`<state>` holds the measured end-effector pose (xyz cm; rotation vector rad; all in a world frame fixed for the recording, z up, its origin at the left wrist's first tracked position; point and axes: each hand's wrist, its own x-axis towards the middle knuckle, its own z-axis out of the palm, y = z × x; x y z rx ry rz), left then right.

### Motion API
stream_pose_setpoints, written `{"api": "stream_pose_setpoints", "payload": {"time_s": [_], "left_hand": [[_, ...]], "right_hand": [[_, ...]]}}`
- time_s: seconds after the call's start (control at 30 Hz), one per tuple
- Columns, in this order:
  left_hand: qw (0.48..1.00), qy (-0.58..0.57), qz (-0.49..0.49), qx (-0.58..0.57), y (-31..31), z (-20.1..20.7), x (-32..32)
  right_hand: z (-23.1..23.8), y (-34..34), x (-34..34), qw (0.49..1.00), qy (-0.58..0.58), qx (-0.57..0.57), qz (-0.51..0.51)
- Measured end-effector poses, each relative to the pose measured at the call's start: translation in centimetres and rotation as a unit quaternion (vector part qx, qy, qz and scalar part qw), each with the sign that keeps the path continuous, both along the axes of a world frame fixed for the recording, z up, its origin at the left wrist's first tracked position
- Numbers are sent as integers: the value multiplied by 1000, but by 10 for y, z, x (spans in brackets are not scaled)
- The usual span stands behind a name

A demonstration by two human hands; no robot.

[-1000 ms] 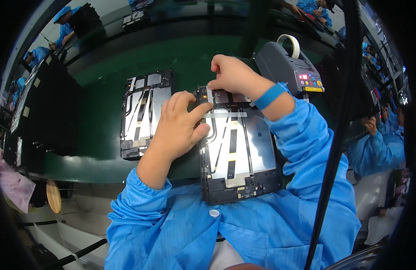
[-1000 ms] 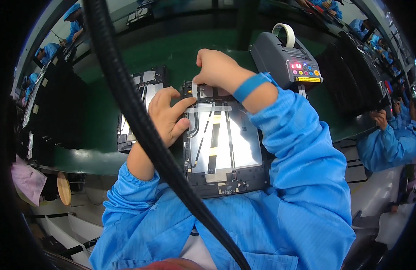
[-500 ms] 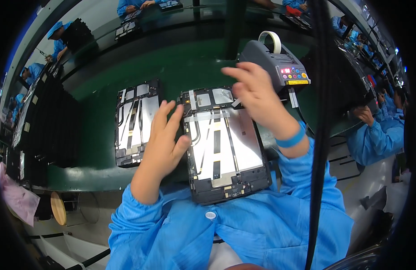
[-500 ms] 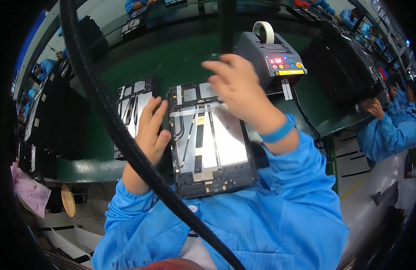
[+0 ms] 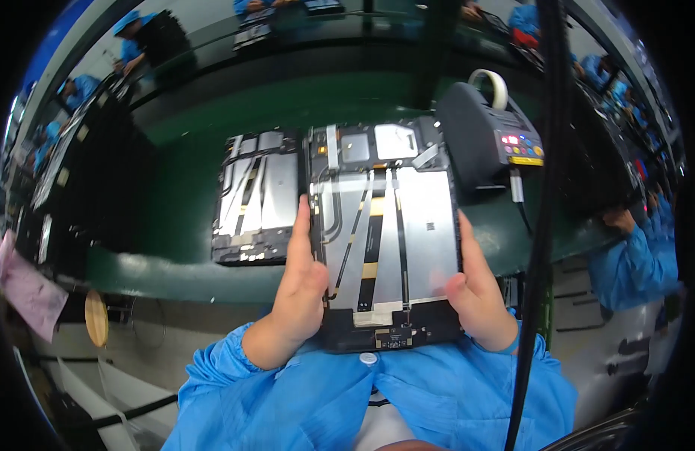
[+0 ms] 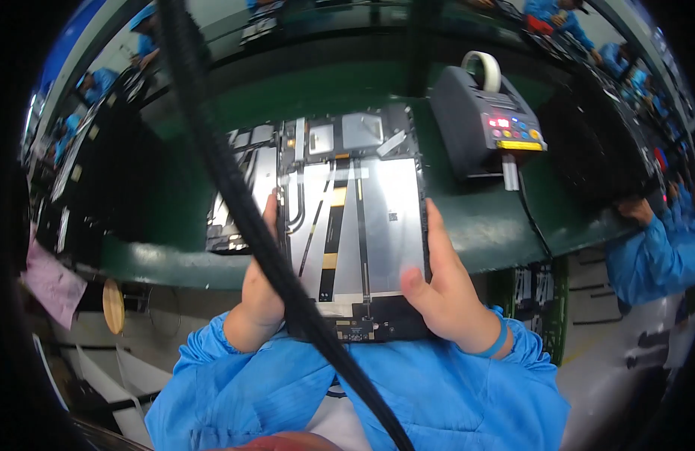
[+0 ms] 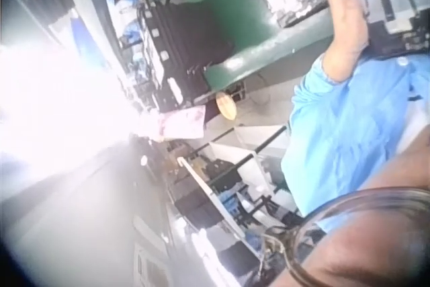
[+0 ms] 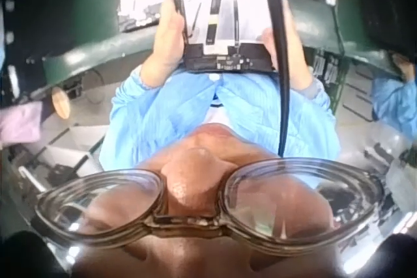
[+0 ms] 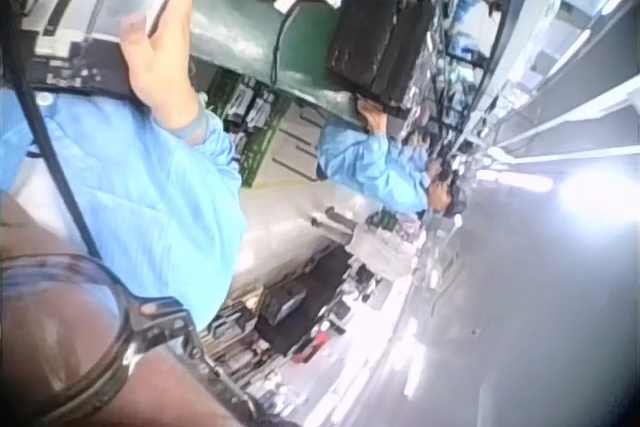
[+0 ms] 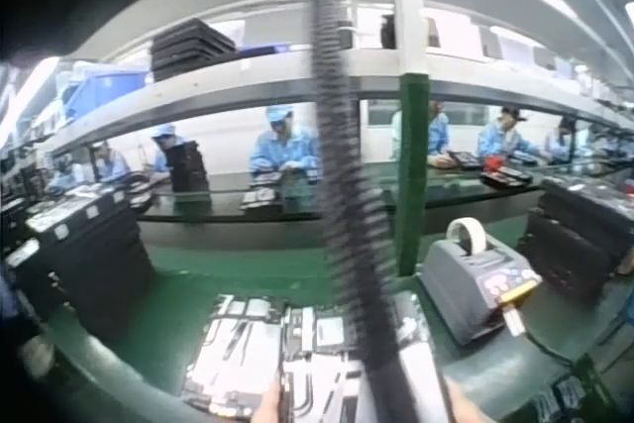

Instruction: Applying adhesive tape and assembling internal components of tablet screens on a factory production line.

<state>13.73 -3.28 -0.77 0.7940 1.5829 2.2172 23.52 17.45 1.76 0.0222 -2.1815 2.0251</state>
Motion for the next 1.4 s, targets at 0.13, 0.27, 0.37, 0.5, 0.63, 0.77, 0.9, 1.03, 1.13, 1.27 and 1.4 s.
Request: {"api": "stream_pose_setpoints", "payload": {"time_s": [0.13, 0.27, 0.37, 0.5, 0.63, 0.77, 0.9, 1.03, 1.13, 1.27, 1.4], "left_hand": [[994, -79, 73, 17, -25, 29, -8], [990, -30, 132, 29, -103, 33, -59], [986, -8, 151, -68, -200, 23, -114], [953, -32, 212, -216, -297, -14, -170], [925, -66, 230, -295, -316, -43, -193], [879, -87, 267, -386, -298, -40, -199], [716, -43, 335, -612, -245, -12, -184], [579, 393, 419, -579, -200, -7, -145], [857, 245, 241, -385, -99, 10, -72], [932, 158, -4, -326, -31, -27, -3], [953, 96, -23, -285, -2, -41, 17]], "right_hand": [[12, -3, -27, 992, 41, -11, 119], [8, -2, -34, 981, 59, 10, 186], [8, 6, -27, 975, 19, 48, 216], [-7, 26, -19, 995, 1, 9, 95], [-10, 39, -13, 999, 27, 19, -22], [-14, 46, 0, 997, 16, -14, -73], [-21, 54, 9, 992, 16, 47, -113], [-38, 66, 5, 973, -45, 111, -199], [-58, 61, 2, 976, -45, 93, -192], [-67, 48, -6, 982, -69, 107, -140], [-58, 75, 2, 957, 34, 74, -277]]}}
